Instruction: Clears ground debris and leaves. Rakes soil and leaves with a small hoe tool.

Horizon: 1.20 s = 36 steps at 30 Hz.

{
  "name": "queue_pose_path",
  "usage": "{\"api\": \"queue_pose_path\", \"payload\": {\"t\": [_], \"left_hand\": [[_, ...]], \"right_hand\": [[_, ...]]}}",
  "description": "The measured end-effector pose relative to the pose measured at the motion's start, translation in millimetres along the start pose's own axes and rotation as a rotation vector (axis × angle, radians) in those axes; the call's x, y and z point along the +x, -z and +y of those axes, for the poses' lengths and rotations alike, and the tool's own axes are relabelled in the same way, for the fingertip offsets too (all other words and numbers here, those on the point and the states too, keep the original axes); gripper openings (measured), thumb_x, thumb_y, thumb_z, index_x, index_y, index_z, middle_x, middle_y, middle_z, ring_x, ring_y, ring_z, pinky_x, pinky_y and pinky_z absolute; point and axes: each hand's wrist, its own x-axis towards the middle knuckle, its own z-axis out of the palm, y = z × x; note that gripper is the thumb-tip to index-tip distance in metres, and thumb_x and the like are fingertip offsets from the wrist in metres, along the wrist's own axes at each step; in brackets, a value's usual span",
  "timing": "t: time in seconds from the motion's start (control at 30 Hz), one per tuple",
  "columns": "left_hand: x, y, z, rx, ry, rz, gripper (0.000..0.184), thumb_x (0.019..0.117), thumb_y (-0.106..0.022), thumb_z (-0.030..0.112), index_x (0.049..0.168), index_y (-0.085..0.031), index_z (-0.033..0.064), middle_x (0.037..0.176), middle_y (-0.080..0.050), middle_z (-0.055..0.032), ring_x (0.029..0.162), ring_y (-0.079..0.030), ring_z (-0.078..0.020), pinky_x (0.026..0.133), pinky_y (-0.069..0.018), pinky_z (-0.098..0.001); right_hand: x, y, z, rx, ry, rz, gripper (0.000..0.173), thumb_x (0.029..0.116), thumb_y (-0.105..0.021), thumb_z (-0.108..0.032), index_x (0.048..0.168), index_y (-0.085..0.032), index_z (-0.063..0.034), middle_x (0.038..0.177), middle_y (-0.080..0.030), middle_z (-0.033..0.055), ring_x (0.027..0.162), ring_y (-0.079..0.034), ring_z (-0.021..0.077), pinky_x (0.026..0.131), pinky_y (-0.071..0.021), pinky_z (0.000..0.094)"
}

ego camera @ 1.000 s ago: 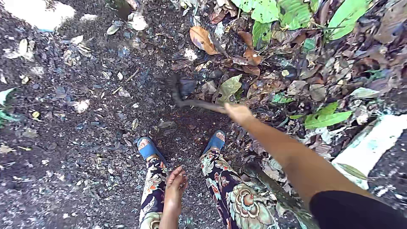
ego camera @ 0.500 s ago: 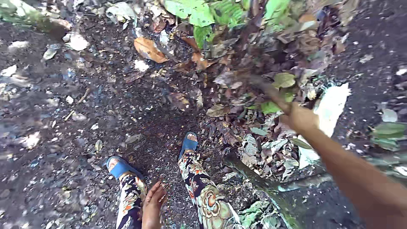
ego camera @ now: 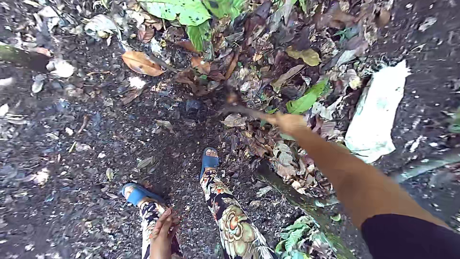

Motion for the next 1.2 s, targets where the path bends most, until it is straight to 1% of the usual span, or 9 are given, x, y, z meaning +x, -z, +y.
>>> {"api": "queue_pose_path", "payload": {"t": [0.13,0.3,0.5,0.63,0.77,0.87,0.97,1.1,1.2], "left_hand": [[-4,-20,-3,0.017,0.031,-0.01,0.035,0.1042,-0.048,0.012,0.137,-0.056,0.0032,0.12,-0.066,-0.0122,0.097,-0.067,-0.0185,0.084,-0.0571,-0.0357],[-15,-45,2,0.042,0.042,-0.071,0.033,0.1048,-0.048,0.01,0.135,-0.058,0.0017,0.117,-0.067,-0.0133,0.094,-0.068,-0.0193,0.081,-0.0572,-0.0351],[-25,-31,12,0.018,0.023,-0.031,0.036,0.1055,-0.046,0.01,0.139,-0.055,0.0019,0.122,-0.067,-0.0139,0.098,-0.068,-0.0203,0.085,-0.0577,-0.0365],[-27,-23,15,0.006,-0.01,0.052,0.035,0.106,-0.044,0.01,0.138,-0.055,0.002,0.12,-0.068,-0.0142,0.096,-0.069,-0.0202,0.083,-0.0583,-0.0363],[-30,-29,21,0.025,-0.007,0.105,0.036,0.1057,-0.045,0.011,0.139,-0.054,0.0023,0.124,-0.066,-0.0139,0.1,-0.068,-0.0199,0.086,-0.0573,-0.0368],[-27,-35,19,0.039,-0.011,0.119,0.036,0.1053,-0.046,0.011,0.139,-0.055,0.0022,0.122,-0.066,-0.0136,0.098,-0.068,-0.0193,0.085,-0.0572,-0.036],[-22,-49,11,0.057,0.008,0.107,0.034,0.1054,-0.048,0.01,0.137,-0.057,0.0027,0.12,-0.067,-0.0136,0.095,-0.068,-0.019,0.082,-0.0573,-0.0357],[-24,-83,10,0.073,0.021,0.031,0.034,0.1048,-0.048,0.011,0.136,-0.057,0.0014,0.124,-0.067,-0.0147,0.101,-0.068,-0.021,0.085,-0.0567,-0.037],[-35,-107,16,0.066,0.03,-0.004,0.033,0.1051,-0.049,0.012,0.135,-0.059,0.0017,0.122,-0.067,-0.0142,0.102,-0.067,-0.0223,0.087,-0.0566,-0.039]], "right_hand": [[-21,37,99,0.012,-0.257,0.083,0.047,0.0922,-0.071,-0.012,0.134,-0.055,0.0011,0.112,-0.065,0.0368,0.101,-0.063,0.0598,0.076,-0.0477,0.0784],[-66,36,110,0.35,-0.401,0.145,0.048,0.0953,-0.071,-0.025,0.129,-0.055,0.0061,0.113,-0.062,0.0401,0.105,-0.061,0.061,0.08,-0.0449,0.0793],[-104,55,-39,0.531,-0.007,0.138,0.069,0.0965,-0.067,-0.053,0.143,-0.051,-0.0049,0.114,-0.067,0.029,0.105,-0.065,0.0507,0.089,-0.0491,0.0718],[-51,59,-172,0.335,0.466,0.203,0.053,0.1016,-0.055,-0.054,0.136,-0.059,-0.0137,0.118,-0.07,0.0186,0.106,-0.068,0.0407,0.086,-0.0539,0.0646],[24,70,-231,0.147,0.655,0.244,0.048,0.1035,-0.056,-0.044,0.133,-0.06,-0.0065,0.124,-0.065,0.0244,0.115,-0.063,0.0435,0.097,-0.0475,0.0625],[72,72,-166,0.165,0.487,0.243,0.049,0.1028,-0.058,-0.043,0.135,-0.059,-0.0054,0.122,-0.067,0.0259,0.114,-0.064,0.0466,0.094,-0.0488,0.0679],[94,74,-43,0.187,0.216,0.223,0.057,0.1033,-0.055,-0.048,0.141,-0.052,-0.0047,0.121,-0.065,0.0319,0.11,-0.063,0.0538,0.087,-0.0482,0.0746],[83,82,97,0.149,-0.078,0.215,0.059,0.1036,-0.056,-0.046,0.139,-0.05,0.0006,0.118,-0.062,0.04,0.109,-0.06,0.0622,0.083,-0.0447,0.0806],[58,89,137,0.211,-0.259,0.197,0.064,0.1048,-0.05,-0.051,0.137,-0.05,0.0047,0.117,-0.061,0.0422,0.11,-0.059,0.0635,0.082,-0.0434,0.0814]]}}
